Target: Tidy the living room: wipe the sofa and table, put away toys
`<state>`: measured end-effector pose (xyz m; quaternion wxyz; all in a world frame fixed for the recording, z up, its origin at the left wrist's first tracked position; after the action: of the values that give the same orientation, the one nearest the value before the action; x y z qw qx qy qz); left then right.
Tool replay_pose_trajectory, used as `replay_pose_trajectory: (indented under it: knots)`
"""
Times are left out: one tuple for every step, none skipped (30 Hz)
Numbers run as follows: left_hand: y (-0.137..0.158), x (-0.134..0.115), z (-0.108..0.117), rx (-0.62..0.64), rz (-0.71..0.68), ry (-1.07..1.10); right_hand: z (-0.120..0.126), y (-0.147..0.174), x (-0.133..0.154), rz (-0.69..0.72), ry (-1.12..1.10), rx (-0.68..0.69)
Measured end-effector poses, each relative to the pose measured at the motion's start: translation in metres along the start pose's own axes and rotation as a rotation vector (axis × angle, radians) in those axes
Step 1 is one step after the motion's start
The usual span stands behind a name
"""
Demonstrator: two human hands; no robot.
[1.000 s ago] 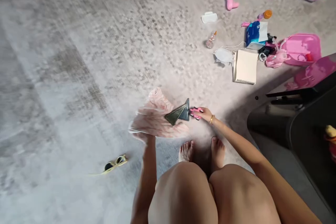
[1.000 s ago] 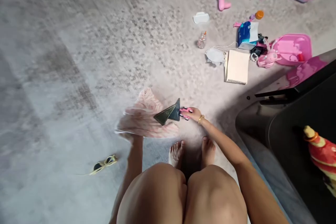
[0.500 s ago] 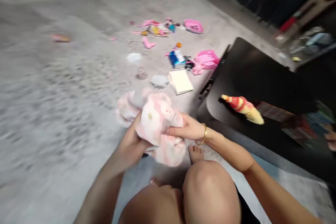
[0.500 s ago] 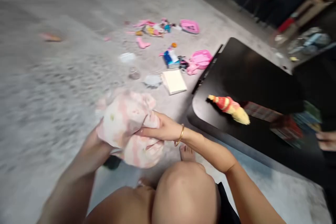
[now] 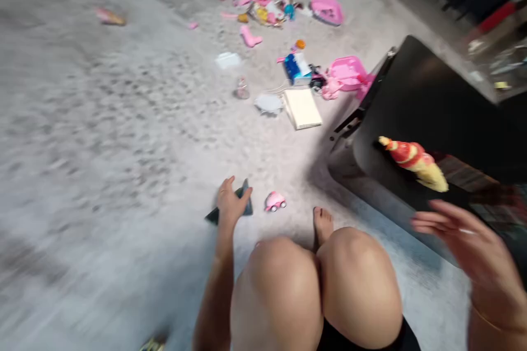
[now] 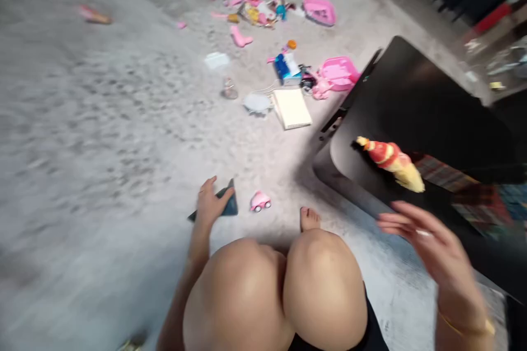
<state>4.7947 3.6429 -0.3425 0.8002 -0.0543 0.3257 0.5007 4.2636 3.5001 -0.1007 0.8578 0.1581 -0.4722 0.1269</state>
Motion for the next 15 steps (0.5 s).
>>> replay_pose_trajectory:
  knots:
    - [0.005, 0.02, -0.009, 0.004, 0.032, -0.115, -0.059, -0.043, -0.01, -0.057, -0.02, 0.128]
    - [0.009, 0.039, -0.016, 0.015, 0.064, -0.212, -0.124, -0.078, -0.017, -0.094, -0.042, 0.268]
    - [0.014, 0.055, -0.021, 0.018, 0.088, -0.288, -0.19, -0.104, -0.023, -0.114, -0.041, 0.413]
    - [0.018, 0.068, -0.025, 0.022, 0.096, -0.346, -0.251, -0.124, -0.023, -0.046, -0.045, 0.498]
    - [0.022, 0.077, -0.029, 0.018, 0.091, -0.387, -0.305, -0.136, -0.026, 0.029, 0.012, 0.562]
    - [0.025, 0.083, -0.031, 0.004, 0.075, -0.417, -0.353, -0.14, -0.033, 0.094, 0.127, 0.623]
    - [0.026, 0.087, -0.032, -0.017, 0.054, -0.44, -0.393, -0.139, -0.042, 0.162, 0.258, 0.674]
    - [0.026, 0.089, -0.033, -0.038, 0.031, -0.459, -0.425, -0.134, -0.051, 0.228, 0.386, 0.724]
    - [0.025, 0.09, -0.033, -0.051, 0.011, -0.475, -0.45, -0.128, -0.06, 0.287, 0.507, 0.763]
    - [0.022, 0.091, -0.032, -0.049, 0.0, -0.485, -0.467, -0.122, -0.066, 0.346, 0.6, 0.79]
    - [0.019, 0.092, -0.031, -0.034, -0.004, -0.488, -0.478, -0.117, -0.07, 0.403, 0.661, 0.801]
    - [0.015, 0.094, -0.031, -0.008, -0.002, -0.486, -0.485, -0.115, -0.07, 0.459, 0.691, 0.789]
    - [0.01, 0.096, -0.029, 0.019, 0.006, -0.479, -0.488, -0.116, -0.068, 0.511, 0.694, 0.754]
    - [0.007, 0.098, -0.027, 0.035, 0.016, -0.468, -0.488, -0.119, -0.064, 0.556, 0.682, 0.7]
    - [0.003, 0.099, -0.025, 0.037, 0.024, -0.451, -0.486, -0.125, -0.061, 0.59, 0.666, 0.636]
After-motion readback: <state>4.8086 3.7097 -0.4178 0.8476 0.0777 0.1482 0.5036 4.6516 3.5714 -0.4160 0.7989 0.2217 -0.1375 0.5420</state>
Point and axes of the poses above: each hand's wrist, its own y-axis away from the middle knuckle, its own z-axis out of the back of the hand, x = y × z, the point moved 8 cm from there along -y, towards the middle knuckle, and after that the axes turned 9 degrees about -x, right-handed, at the moved point
